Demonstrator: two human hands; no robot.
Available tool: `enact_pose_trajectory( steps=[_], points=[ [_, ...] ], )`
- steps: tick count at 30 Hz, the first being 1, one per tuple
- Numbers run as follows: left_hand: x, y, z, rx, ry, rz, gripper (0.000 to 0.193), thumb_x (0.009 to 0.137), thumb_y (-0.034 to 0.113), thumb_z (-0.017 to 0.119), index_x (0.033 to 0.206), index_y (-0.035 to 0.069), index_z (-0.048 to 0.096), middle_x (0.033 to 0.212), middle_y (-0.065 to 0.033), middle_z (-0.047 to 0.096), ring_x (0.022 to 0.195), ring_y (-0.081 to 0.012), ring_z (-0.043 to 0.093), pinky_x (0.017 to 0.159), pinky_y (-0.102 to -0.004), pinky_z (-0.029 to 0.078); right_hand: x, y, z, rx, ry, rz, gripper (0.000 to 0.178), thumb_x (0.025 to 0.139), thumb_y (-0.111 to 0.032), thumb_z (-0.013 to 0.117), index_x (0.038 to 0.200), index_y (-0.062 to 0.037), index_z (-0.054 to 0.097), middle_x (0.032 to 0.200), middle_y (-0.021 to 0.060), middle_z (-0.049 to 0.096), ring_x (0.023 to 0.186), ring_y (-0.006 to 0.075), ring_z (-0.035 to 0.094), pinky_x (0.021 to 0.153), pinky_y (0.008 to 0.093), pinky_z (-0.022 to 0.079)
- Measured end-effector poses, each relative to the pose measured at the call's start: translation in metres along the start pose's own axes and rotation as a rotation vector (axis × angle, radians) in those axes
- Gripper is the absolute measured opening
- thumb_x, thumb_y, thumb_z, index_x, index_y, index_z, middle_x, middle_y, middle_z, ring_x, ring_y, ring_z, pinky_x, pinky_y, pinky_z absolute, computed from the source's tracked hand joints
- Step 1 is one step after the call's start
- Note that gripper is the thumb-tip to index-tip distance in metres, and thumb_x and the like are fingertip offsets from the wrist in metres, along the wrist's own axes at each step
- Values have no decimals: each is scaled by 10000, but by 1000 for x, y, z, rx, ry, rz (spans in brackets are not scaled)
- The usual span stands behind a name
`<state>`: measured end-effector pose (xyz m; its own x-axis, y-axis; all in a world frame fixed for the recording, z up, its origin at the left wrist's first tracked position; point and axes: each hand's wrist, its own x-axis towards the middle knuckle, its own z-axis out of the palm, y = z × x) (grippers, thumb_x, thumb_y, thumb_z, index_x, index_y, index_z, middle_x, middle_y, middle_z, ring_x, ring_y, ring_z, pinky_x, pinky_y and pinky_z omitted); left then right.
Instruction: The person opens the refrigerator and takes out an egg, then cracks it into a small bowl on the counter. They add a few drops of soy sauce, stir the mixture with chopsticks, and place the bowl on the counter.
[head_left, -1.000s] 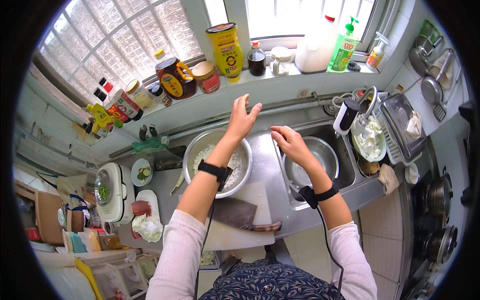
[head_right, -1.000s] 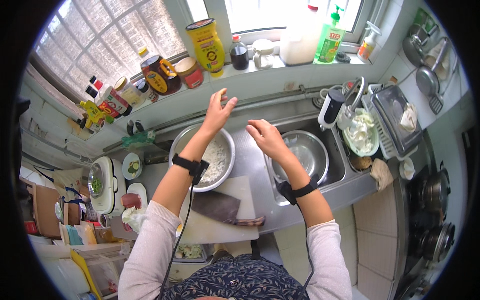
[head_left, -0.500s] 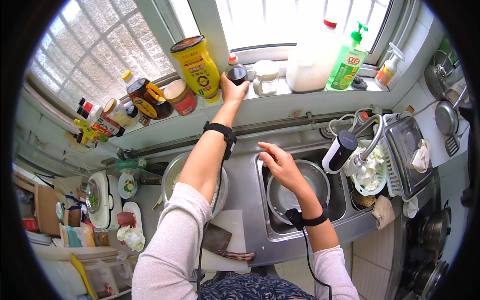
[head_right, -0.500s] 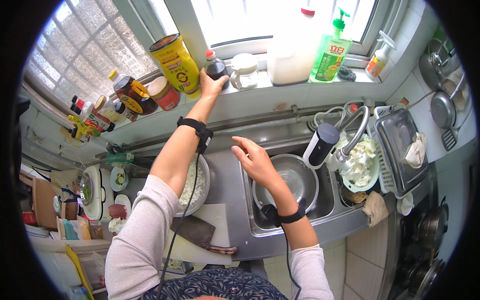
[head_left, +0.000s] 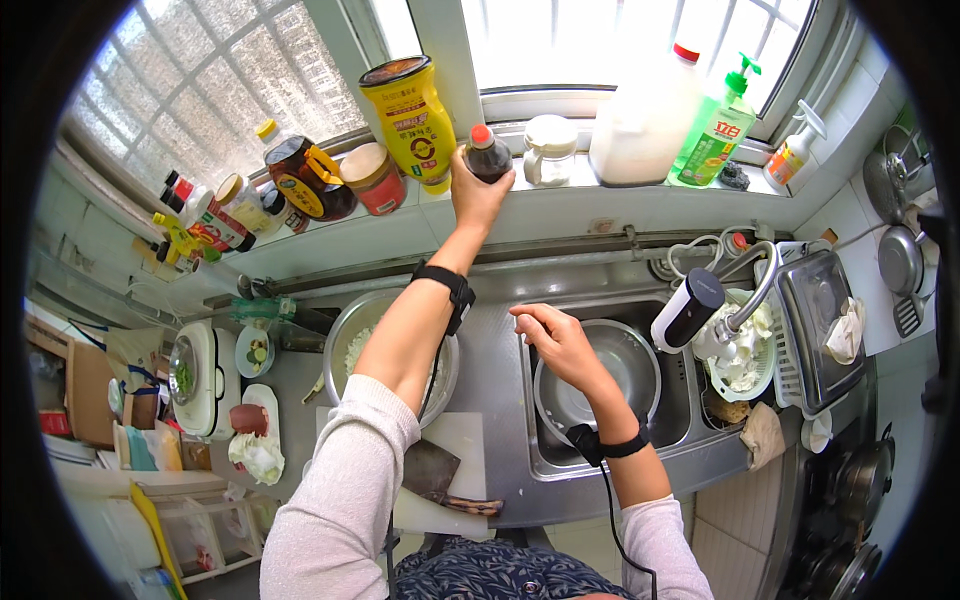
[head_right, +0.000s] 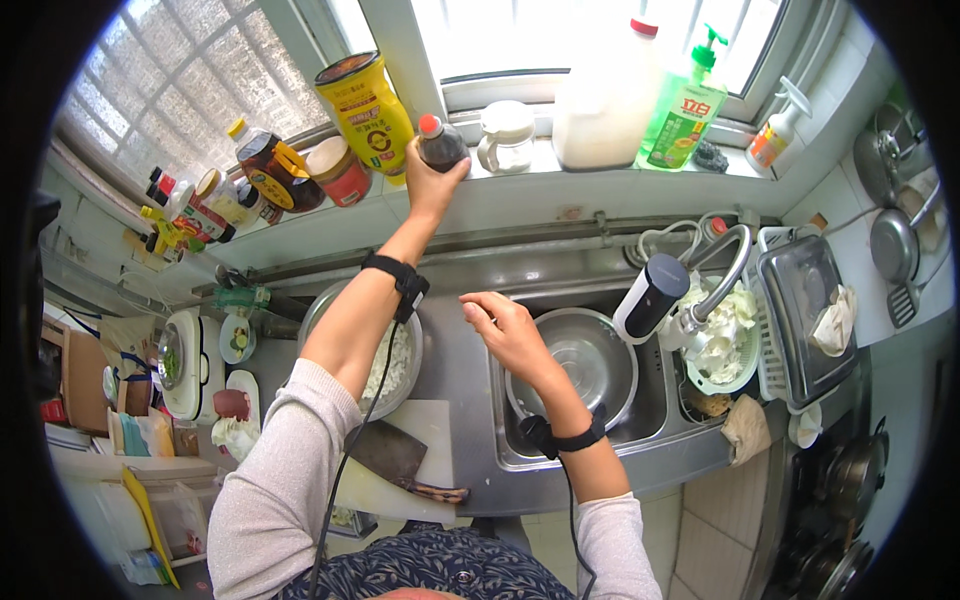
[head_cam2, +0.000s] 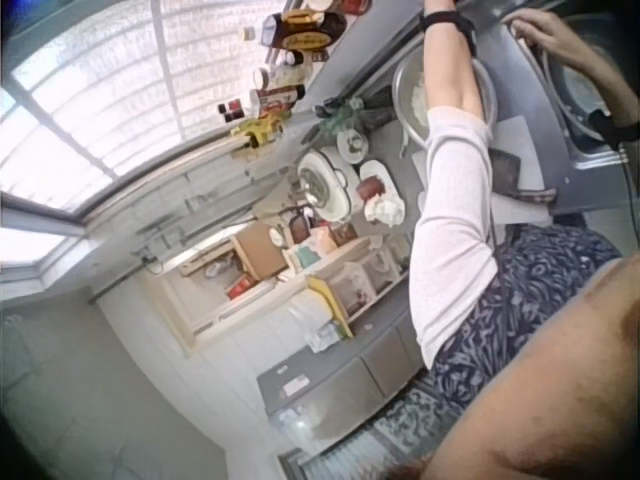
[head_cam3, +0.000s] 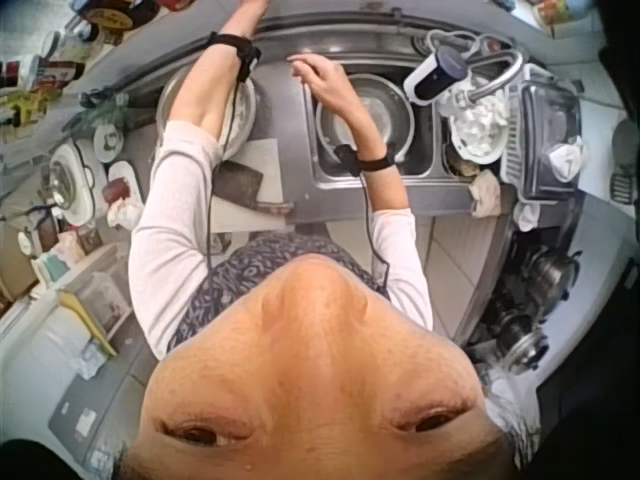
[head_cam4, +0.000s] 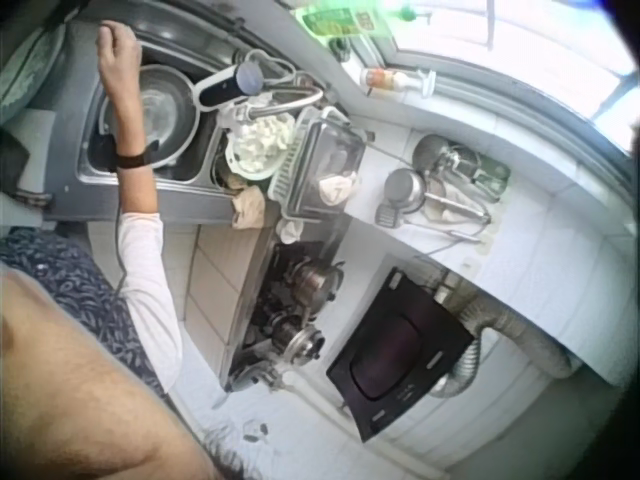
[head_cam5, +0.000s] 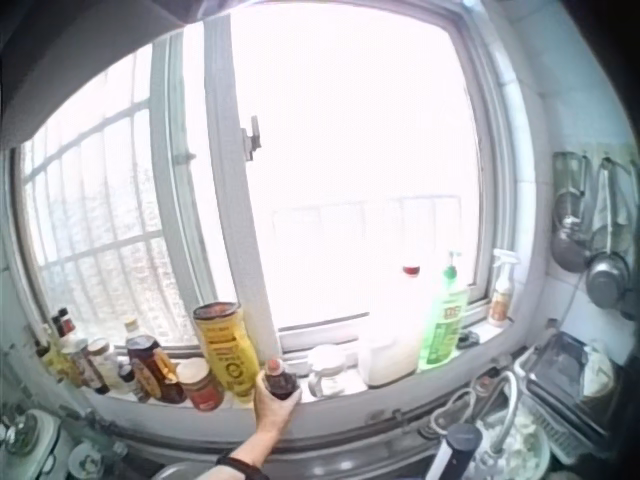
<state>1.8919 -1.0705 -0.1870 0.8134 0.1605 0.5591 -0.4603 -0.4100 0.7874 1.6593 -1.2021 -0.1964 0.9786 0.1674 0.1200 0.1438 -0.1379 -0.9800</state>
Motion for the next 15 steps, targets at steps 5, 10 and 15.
enact_pose_trajectory(
  steps=[5, 10, 15],
  points=[
    [-58, 45, -58, -205, 3, 93, 831, 674, 169, 906, 1330, 15, 419, 1189, -122, 577, 1083, -217, 590, 950, -341, 480, 2, -50, 3, -199, 166, -237, 175, 968, -104, 640, 1104, -3, 686, 835, 50, 638, 728, 106, 585, 661, 267, 486],
    [-128, 99, -148, -180, -157, 29, 773, 610, 195, 912, 1243, 57, 490, 1133, -122, 550, 1037, -301, 560, 900, -381, 476, -9, -131, 42, -420, 332, -551, 435, 886, -187, 741, 1263, -32, 587, 793, 70, 556, 648, 216, 524, 607, 354, 457],
    [-187, 131, -254, 1, -176, 95, 717, 600, 162, 879, 1203, 76, 501, 1096, -119, 570, 1021, -325, 551, 889, -418, 473, -42, -183, 99, -737, 232, -773, 229, 845, -189, 748, 964, -62, 599, 770, 75, 570, 700, 256, 574, 630, 372, 453]
  ],
)
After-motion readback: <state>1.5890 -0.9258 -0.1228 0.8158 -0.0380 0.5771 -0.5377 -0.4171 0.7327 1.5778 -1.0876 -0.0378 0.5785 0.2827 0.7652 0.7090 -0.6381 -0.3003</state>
